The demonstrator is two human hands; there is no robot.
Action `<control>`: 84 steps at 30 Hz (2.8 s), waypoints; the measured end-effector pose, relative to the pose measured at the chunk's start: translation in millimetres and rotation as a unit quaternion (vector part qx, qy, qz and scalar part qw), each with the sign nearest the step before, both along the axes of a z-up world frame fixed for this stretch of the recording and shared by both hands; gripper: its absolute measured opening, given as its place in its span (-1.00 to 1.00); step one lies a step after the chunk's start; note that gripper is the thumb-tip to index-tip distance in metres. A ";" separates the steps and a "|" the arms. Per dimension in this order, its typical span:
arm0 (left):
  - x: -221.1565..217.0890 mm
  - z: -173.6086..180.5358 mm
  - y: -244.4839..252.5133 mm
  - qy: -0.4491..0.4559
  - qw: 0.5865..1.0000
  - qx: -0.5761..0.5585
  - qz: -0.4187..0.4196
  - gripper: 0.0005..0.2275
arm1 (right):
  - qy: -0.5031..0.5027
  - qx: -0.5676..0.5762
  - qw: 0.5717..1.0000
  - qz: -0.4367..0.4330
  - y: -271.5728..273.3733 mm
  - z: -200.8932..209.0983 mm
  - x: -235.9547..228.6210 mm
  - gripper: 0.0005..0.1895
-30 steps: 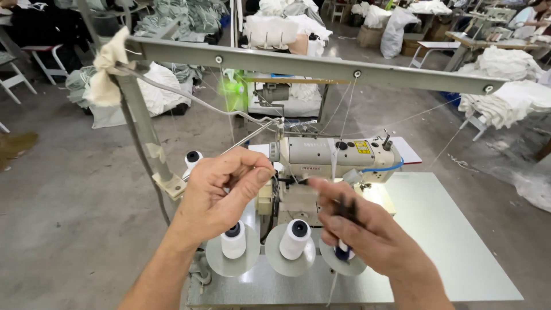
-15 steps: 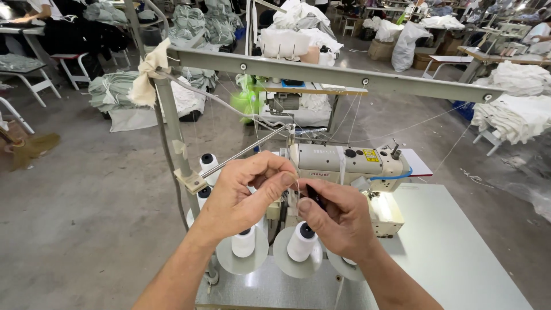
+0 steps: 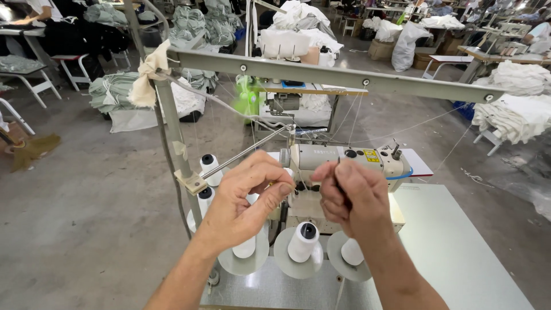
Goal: Replacing thread spools and threading an industrial sewing machine
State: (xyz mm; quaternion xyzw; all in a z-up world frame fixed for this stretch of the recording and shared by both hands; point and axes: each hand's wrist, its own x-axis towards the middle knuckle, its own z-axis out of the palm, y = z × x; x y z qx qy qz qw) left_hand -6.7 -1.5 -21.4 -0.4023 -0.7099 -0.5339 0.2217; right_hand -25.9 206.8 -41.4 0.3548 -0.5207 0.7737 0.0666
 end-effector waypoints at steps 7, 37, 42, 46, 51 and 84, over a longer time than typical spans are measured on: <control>15.7 -58.7 29.5 0.080 0.964 0.191 0.167 -0.91 | -0.178 0.190 0.961 0.097 -32.2 59.6 -18.4 -0.48; 25.2 -122.3 19.2 -0.151 0.933 0.307 0.114 -0.86 | -0.244 0.015 0.970 0.006 -65.1 70.7 -16.3 -0.50; 25.4 -119.2 17.2 -0.184 0.931 0.300 0.096 -0.84 | -0.166 0.048 0.983 0.055 -38.9 69.5 -5.7 -0.62; 21.1 -123.7 14.3 -0.196 0.930 0.300 0.081 -0.82 | -0.035 0.237 0.970 0.036 25.2 45.5 13.6 -0.62; 20.0 -123.2 14.0 -0.203 0.927 0.306 0.080 -0.84 | 0.041 0.017 0.972 0.230 124.7 -9.5 19.4 -0.62; 29.4 -28.8 -5.5 0.248 0.943 0.001 0.221 -0.66 | -0.037 0.234 0.963 -0.125 20.0 1.6 28.8 -0.78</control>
